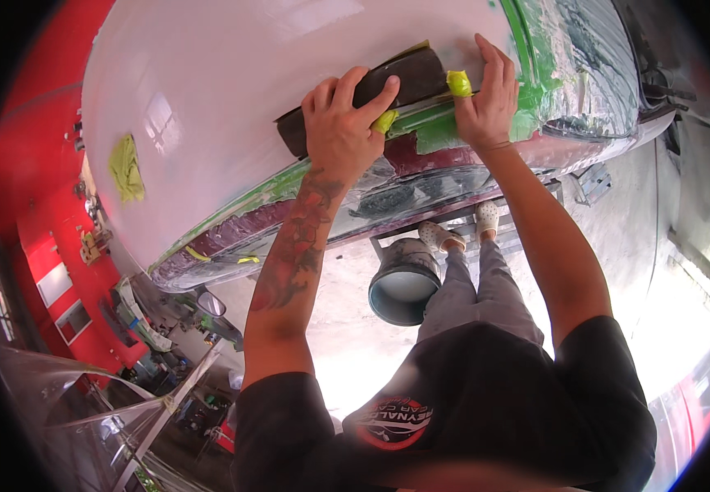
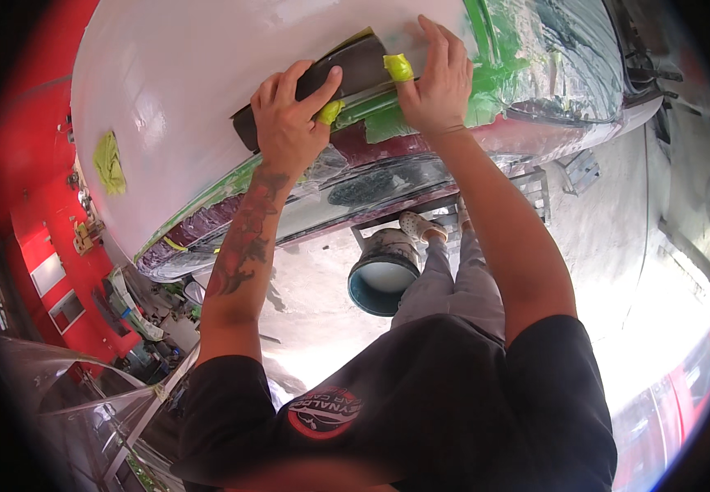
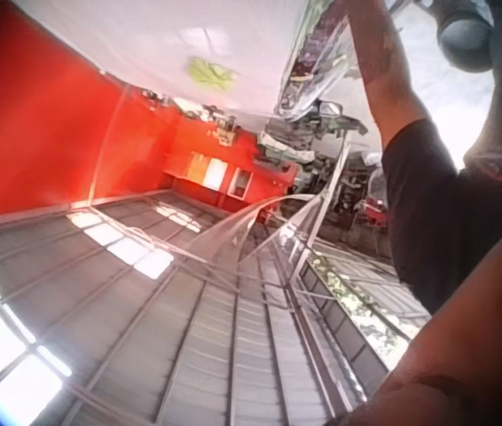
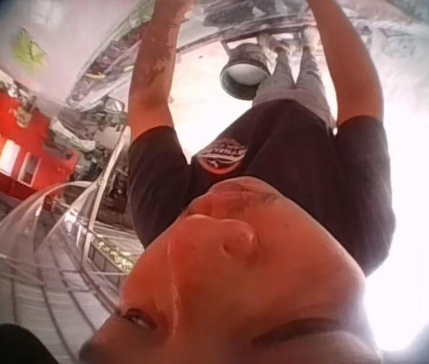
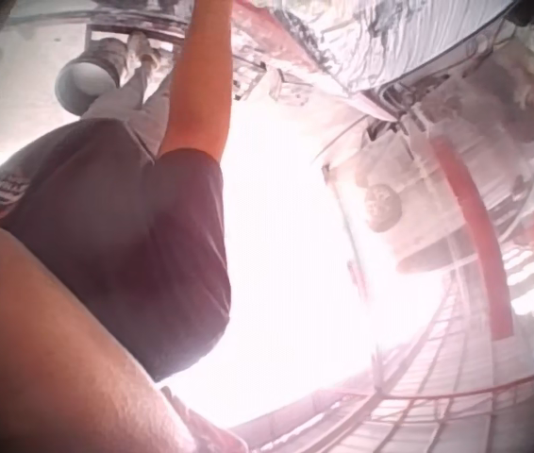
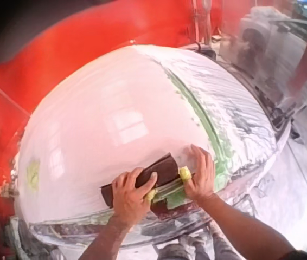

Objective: Sand the filler on the roof of a vehicle using a sanding block and water.

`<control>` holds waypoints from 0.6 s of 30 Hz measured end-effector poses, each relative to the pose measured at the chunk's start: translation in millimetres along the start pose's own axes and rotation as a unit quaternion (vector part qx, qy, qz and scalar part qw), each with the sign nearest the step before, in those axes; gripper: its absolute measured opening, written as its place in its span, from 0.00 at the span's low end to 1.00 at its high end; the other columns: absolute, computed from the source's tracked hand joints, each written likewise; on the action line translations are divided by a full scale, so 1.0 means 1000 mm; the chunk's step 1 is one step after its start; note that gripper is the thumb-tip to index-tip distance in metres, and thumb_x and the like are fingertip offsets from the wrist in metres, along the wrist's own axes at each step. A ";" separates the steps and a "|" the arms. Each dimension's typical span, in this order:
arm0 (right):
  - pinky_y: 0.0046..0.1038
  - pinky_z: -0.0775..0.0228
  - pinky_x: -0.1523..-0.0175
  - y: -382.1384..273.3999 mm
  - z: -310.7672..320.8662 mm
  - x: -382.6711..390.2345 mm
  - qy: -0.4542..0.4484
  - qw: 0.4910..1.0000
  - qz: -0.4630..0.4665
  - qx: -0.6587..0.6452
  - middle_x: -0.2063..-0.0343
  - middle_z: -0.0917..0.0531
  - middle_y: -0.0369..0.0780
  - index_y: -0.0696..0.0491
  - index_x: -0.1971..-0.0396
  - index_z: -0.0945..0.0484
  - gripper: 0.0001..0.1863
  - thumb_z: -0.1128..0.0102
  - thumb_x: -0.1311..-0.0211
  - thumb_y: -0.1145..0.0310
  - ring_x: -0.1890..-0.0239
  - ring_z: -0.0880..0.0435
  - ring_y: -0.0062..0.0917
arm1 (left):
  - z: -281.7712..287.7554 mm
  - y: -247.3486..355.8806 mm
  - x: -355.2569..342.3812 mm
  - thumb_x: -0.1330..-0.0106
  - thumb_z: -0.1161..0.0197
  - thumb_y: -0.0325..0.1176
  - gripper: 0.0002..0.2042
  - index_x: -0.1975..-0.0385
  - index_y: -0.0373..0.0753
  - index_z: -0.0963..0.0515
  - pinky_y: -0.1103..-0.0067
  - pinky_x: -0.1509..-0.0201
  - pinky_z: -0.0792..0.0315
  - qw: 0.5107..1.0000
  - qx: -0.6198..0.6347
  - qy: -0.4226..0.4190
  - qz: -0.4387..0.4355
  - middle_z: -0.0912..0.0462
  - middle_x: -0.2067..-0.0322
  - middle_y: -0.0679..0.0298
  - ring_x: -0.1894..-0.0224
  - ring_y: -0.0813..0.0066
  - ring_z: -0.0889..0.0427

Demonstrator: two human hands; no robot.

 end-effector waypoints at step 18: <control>0.40 0.41 0.41 -0.004 -0.001 -0.001 -0.020 1.000 -0.013 0.010 0.44 0.29 0.40 0.48 0.36 0.35 0.35 0.41 0.41 0.49 0.42 0.30 0.37 | -0.014 0.008 -0.030 0.59 0.32 0.26 0.29 0.51 0.58 0.18 0.63 0.39 0.37 0.998 0.020 0.020 -0.047 0.25 0.48 0.66 0.50 0.62 0.28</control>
Point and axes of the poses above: each hand's wrist, its own x-axis away from the middle knuckle, its own z-axis out of the back of the hand, y = z × x, the point moved 3 cm from there along -x, towards the middle knuckle
